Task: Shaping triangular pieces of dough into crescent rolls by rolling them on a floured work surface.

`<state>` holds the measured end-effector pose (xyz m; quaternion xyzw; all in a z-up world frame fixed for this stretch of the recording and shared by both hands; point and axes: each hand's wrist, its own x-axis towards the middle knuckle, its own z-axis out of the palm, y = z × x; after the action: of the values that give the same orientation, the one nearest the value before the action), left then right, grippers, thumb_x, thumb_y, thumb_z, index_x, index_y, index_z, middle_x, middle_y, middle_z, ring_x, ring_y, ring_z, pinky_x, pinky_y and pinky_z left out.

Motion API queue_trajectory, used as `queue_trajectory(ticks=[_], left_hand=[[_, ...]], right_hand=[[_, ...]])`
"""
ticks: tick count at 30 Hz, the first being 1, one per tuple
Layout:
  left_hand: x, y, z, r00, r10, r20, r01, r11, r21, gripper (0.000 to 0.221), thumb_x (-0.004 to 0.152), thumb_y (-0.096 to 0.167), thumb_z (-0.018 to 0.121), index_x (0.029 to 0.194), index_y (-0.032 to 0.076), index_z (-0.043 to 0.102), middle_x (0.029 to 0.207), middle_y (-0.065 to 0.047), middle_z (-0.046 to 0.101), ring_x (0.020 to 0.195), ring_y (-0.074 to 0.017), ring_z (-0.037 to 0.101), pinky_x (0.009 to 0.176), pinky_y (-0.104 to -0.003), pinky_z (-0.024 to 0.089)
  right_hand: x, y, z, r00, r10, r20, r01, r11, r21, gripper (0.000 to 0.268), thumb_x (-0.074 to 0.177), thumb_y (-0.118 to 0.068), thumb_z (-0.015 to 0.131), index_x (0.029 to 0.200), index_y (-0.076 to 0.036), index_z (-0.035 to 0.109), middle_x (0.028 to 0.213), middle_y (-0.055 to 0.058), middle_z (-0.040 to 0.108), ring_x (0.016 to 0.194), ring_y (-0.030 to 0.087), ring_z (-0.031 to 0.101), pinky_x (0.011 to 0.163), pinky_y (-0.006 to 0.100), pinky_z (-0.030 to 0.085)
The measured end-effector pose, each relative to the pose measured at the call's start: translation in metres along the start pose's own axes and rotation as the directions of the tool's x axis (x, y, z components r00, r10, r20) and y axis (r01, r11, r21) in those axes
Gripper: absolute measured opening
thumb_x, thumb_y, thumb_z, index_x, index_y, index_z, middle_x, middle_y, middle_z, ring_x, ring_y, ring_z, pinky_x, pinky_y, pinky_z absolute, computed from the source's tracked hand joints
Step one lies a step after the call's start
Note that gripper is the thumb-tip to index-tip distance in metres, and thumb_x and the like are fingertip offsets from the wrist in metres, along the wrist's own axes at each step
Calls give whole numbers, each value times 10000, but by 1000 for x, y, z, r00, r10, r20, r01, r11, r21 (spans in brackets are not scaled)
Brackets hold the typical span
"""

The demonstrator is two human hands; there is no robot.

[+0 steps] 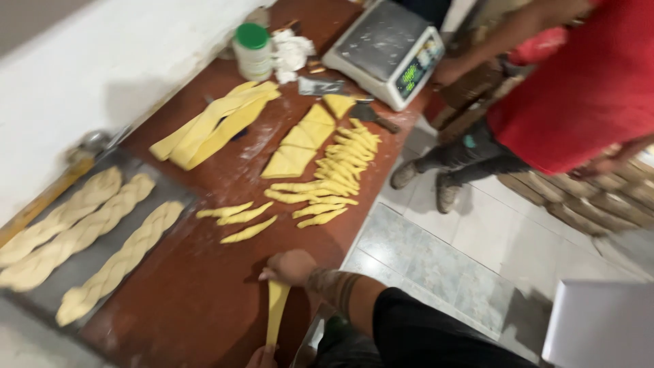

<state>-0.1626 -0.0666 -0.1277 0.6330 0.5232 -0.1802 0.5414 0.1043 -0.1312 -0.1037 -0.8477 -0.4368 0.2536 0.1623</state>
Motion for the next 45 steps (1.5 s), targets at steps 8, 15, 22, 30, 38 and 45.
queue_trajectory(ticks=[8, 15, 22, 30, 38, 45], left_hand=[[-21, -26, 17, 994, 49, 98, -10, 931, -364, 274, 972, 228, 610, 770, 70, 707, 554, -66, 588, 502, -161, 490, 511, -317, 371], [-53, 1, 1, 992, 30, 123, 22, 916, -399, 276, 1019, 264, 508, 858, 78, 634, 690, -60, 665, 554, -171, 578, 576, -316, 470], [-38, 13, -21, 986, 39, 165, -59, 991, 116, 629, 1015, 636, 492, 1015, 52, 725, 857, -154, 733, 852, -300, 745, 709, -437, 576], [30, 97, -76, 863, 384, -330, -346, 923, 171, 237, 1010, 271, 593, 1190, 132, 659, 1171, -163, 598, 1062, -415, 666, 890, -496, 573], [84, 90, -82, 737, 655, -168, -482, 683, 548, 119, 936, 185, 629, 1030, 116, 654, 1154, -98, 534, 874, -416, 706, 724, -480, 592], [121, 60, -70, 482, 865, -143, -543, 423, 725, 74, 888, 187, 669, 892, 147, 607, 977, -25, 555, 804, -299, 682, 642, -381, 558]], right_hand=[[31, -3, 0, 957, -249, 147, 185, 917, 354, 481, 966, -482, 607, 1326, -171, 674, 1361, -6, 684, 1216, 149, 661, 1004, 280, 485], [85, -21, 55, 843, -530, -93, 507, 841, -191, 462, 954, -602, 644, 832, -157, 664, 843, 48, 671, 740, 273, 671, 527, 442, 471], [80, -75, 15, 938, -331, 99, 340, 937, -83, 691, 955, -770, 493, 1079, -115, 672, 1010, 99, 689, 998, 321, 702, 807, 426, 579], [42, -32, 19, 988, 98, 123, -86, 991, -100, 396, 1008, -551, 591, 1250, -244, 655, 1206, -28, 608, 1181, 176, 629, 911, 311, 577], [44, -11, 50, 992, 40, 123, -17, 982, -186, 288, 1003, -410, 646, 1212, -212, 628, 1131, -24, 571, 1139, 176, 640, 874, 294, 584], [28, 13, 49, 910, -330, -251, 242, 914, -325, 221, 908, -254, 724, 1125, -242, 687, 1106, -52, 628, 1049, 151, 665, 767, 268, 582]])
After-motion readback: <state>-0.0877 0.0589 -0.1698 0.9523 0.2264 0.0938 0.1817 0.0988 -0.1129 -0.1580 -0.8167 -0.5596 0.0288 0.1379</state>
